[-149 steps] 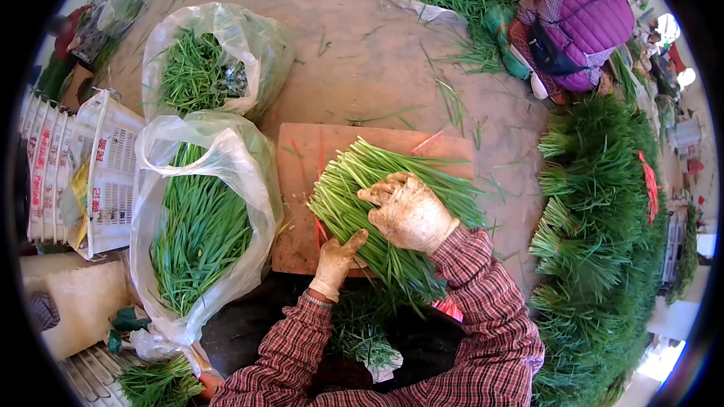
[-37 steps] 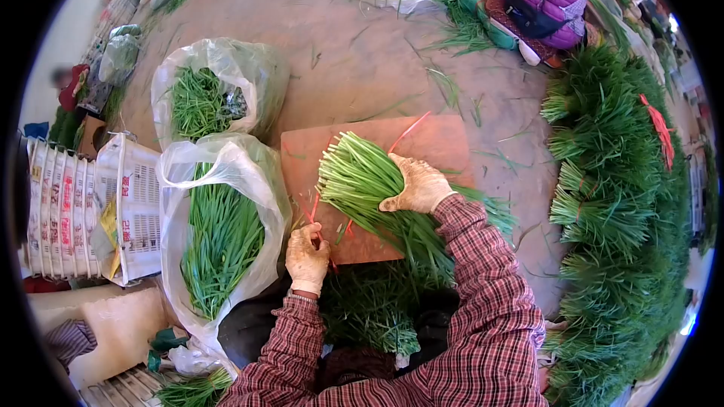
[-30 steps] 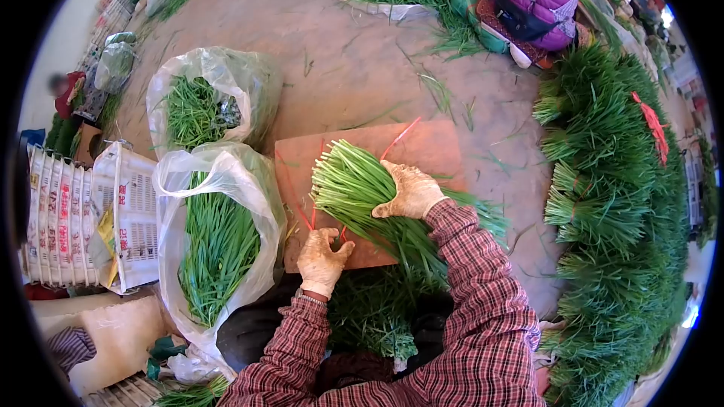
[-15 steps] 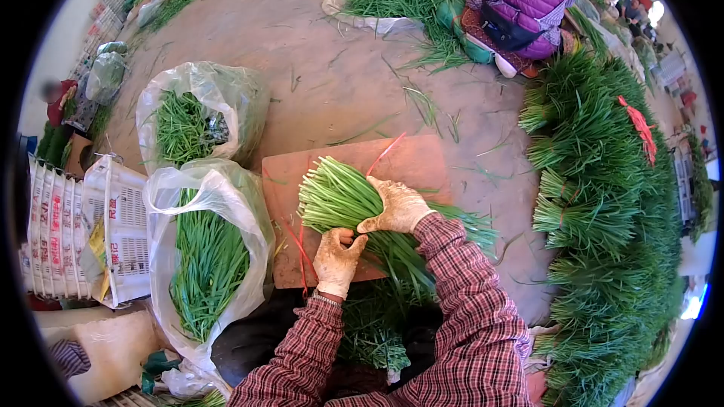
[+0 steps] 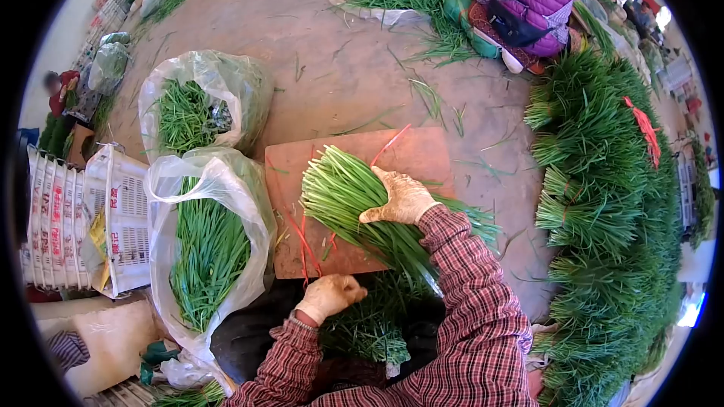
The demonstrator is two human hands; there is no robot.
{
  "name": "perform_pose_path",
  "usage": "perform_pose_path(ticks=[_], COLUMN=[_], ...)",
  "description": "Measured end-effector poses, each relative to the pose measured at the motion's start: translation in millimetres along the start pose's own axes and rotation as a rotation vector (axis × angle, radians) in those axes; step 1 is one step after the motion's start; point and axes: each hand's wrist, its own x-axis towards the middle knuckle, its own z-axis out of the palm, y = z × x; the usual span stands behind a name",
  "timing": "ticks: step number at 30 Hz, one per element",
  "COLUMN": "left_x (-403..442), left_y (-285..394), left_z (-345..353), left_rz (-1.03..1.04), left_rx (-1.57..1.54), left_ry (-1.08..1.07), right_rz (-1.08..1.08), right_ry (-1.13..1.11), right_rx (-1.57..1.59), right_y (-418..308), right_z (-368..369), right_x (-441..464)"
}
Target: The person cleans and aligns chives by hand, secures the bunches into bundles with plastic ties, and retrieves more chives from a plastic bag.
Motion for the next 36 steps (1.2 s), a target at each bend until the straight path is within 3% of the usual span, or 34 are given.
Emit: perform_pose_path(ticks=[2, 4, 8, 16, 22, 30, 32, 33, 34, 36], left_x=[-5, 2, 29, 70, 53, 34, 22, 23, 28, 25], left_y=[-2, 4, 33, 24, 26, 8, 0, -14, -24, -12], left_z=[-8, -15, -24, 1, -9, 5, 3, 14, 22, 4], left_rz=[-0.012, 0.025, 0.094, 0.104, 0.064, 0.08, -0.005, 0.181, 0.178, -0.014], left_rx=[0.007, -0.343, -0.391, -0.499, -0.707, -0.697, -0.792, -0.959, -0.96, -0.784], left_ry=[-0.008, 0.596, 0.745, 0.742, 0.599, 0.535, 0.192, 0.29, 0.295, 0.628], right_rz=[-0.007, -0.013, -0.008, -0.018, -0.008, -0.009, 0.003, 0.015, 0.011, 0.0], right_ry=[0.0, -0.018, -0.006, -0.039, -0.046, -0.034, -0.032, -0.029, -0.031, 0.0], right_rx=[0.02, 0.055, 0.002, -0.041, 0.038, 0.033, 0.034, 0.035, 0.036, 0.004], right_y=[2, 3, 4, 10, 11, 10, 11, 12, 12, 12], right_z=[1, 1, 0, 3, 0, 1, 2, 3, 5, 7], right_x=[1, 2, 1, 4, 0, 0, 1, 2, 3, 2])
